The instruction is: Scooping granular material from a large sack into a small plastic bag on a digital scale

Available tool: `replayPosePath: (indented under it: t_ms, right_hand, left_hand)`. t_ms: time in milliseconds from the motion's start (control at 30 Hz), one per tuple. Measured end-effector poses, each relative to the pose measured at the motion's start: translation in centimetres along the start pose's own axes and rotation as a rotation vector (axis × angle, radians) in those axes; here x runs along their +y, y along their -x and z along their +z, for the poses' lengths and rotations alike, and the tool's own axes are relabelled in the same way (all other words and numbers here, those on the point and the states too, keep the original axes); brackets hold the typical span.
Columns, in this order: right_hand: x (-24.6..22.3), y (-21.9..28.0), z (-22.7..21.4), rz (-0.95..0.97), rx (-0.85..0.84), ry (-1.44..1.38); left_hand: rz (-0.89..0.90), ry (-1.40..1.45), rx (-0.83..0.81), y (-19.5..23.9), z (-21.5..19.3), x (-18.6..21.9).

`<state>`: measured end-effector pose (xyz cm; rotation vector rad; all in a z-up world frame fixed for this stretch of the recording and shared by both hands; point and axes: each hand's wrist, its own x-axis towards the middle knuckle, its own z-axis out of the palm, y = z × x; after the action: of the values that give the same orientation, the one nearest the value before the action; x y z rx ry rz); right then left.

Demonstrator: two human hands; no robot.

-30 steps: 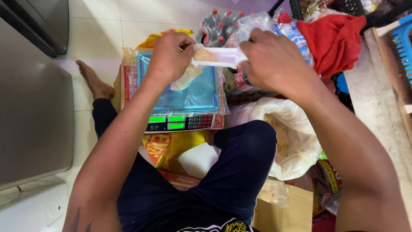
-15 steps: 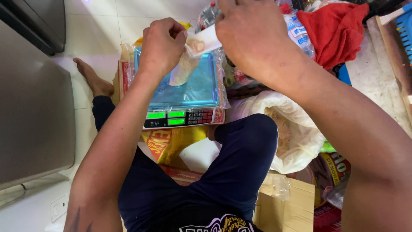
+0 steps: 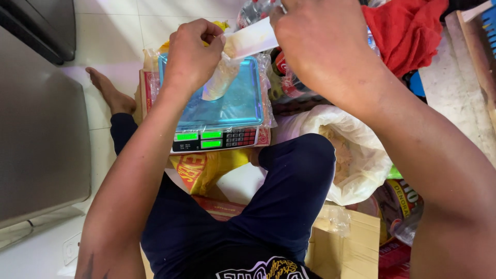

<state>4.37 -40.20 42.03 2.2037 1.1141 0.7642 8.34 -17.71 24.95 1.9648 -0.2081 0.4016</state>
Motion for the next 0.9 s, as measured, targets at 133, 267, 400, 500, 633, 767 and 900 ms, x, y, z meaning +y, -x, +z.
replayPosePath:
  t_ms: [133,267,400,500,633,767,900]
  right_hand:
    - [0.3,1.2,-0.2,0.048,-0.003,0.007]
    - [0.8,3.7,0.4,0.144,-0.072,-0.201]
    - [-0.2,7.4,1.5,0.276,-0.051,-0.432]
    - [-2.2,9.7,3.2,0.462,-0.032,-0.648]
    - [-5.8,11.5,6.8,0.709,0.12,-0.929]
    - [-7.6,12.9,8.6,1.004,0.194,-1.015]
    - [-8.1,14.3,10.4,1.065,0.239,-0.879]
  left_hand:
    - [0.002,-0.026,-0.012,0.2,-0.1,0.2]
    - [0.007,-0.032,-0.018,0.6,-0.3,0.4]
    - [0.042,-0.064,0.019,0.8,-0.5,0.8]
    - [0.121,-0.081,0.045,1.0,-0.8,1.4]
    - [0.281,-0.109,0.001,0.9,-1.5,2.6]
    - [0.432,-0.312,-0.268,-1.3,-2.1,2.2]
    - [0.481,-0.516,-0.465,-4.6,0.4,1.2]
